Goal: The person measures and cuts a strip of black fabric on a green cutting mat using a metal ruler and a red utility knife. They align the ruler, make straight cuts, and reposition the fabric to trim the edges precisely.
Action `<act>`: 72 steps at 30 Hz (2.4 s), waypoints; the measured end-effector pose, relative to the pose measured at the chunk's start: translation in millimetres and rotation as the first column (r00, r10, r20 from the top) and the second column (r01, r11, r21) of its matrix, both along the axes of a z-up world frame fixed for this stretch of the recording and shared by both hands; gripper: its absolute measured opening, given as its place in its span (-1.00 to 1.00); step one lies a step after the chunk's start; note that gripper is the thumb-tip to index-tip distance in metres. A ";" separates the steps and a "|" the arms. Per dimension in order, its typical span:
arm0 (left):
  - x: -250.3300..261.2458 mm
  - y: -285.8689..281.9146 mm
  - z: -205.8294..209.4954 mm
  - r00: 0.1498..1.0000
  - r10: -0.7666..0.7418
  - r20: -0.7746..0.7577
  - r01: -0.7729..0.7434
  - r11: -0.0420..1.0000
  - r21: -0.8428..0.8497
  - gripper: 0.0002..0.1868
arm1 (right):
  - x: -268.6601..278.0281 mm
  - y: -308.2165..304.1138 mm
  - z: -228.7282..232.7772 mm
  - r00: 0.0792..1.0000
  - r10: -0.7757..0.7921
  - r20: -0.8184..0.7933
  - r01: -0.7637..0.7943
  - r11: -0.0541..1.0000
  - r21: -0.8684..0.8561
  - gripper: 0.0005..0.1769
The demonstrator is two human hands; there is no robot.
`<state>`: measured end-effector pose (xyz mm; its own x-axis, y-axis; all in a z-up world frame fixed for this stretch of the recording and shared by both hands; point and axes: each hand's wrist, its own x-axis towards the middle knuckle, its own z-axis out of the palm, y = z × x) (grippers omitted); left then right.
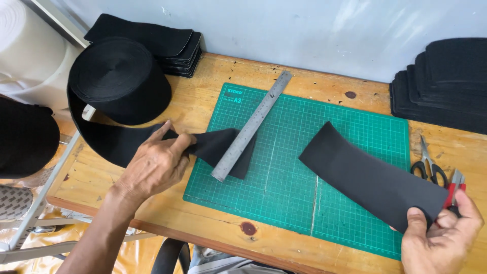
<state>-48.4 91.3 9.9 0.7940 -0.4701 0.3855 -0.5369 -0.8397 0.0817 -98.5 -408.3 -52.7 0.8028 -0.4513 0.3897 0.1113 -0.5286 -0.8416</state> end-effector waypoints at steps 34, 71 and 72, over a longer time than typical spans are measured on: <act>76.7 -118.3 -4.2 0.895 0.243 -0.375 -0.302 0.948 -0.104 -0.65 | -26.3 43.1 35.7 0.858 0.319 -0.403 -0.087 0.863 0.497 -0.22; 110.4 -134.9 21.1 0.616 0.208 -0.759 -0.564 0.789 -0.242 -0.42 | 84.2 60.7 80.5 0.507 0.427 -0.749 -0.339 0.897 0.282 -0.70; 115.3 -134.9 14.4 0.664 0.208 -0.719 -0.505 0.833 -0.225 -0.49 | 84.1 54.9 74.0 0.542 0.480 -0.690 -0.348 0.875 0.335 -0.72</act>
<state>66.9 -43.6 24.3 0.9770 -0.0294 -0.2110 0.1126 -0.7697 0.6284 -14.5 -353.3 21.3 0.8904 0.0127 -0.4549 -0.3991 -0.4585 -0.7940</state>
